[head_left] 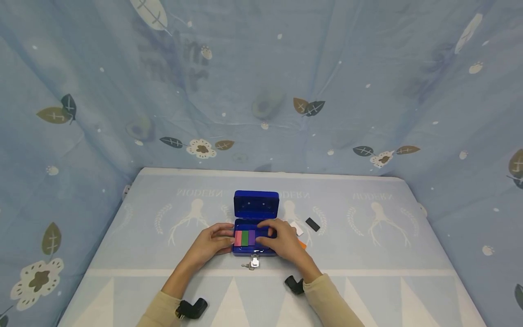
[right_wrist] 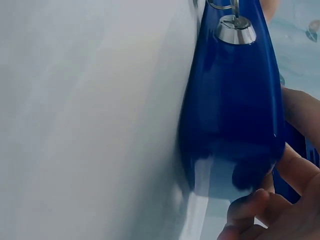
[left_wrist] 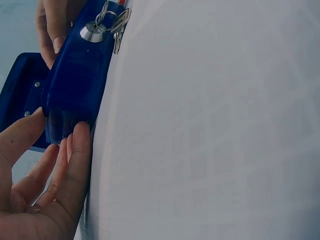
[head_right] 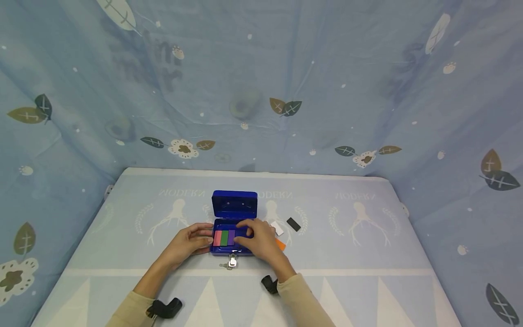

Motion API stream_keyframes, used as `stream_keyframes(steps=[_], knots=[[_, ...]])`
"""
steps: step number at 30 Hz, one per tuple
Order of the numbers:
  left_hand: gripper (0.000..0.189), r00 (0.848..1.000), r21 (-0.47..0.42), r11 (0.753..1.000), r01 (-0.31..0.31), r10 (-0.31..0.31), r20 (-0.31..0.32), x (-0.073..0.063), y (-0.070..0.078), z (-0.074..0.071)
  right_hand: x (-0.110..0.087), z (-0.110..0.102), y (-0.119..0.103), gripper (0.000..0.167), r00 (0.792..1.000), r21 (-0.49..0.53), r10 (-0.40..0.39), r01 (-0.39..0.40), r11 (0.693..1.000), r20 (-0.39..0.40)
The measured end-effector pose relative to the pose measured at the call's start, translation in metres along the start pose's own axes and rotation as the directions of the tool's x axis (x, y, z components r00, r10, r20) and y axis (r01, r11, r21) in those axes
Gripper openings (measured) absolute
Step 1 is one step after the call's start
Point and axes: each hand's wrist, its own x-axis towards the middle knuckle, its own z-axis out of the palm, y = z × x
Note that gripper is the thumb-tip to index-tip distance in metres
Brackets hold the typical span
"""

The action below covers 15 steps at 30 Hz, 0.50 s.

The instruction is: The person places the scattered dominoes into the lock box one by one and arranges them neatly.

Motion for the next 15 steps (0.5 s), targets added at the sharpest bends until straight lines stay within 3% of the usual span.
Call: stream_keyframes(steps=[7,15], knots=[[0.053,1.000,0.000,1.000,-0.005,0.005,0.003,0.000,0.000,-0.001,-0.008,-0.014,0.001,0.030,1.000,0.079,0.002,-0.001,0.997,-0.011],[0.053,1.000,-0.009,1.000,-0.010,0.010,0.009,-0.001,0.000,0.000,-0.021,-0.030,0.008,0.030,0.998,0.119,0.058,-0.055,0.991,-0.020]])
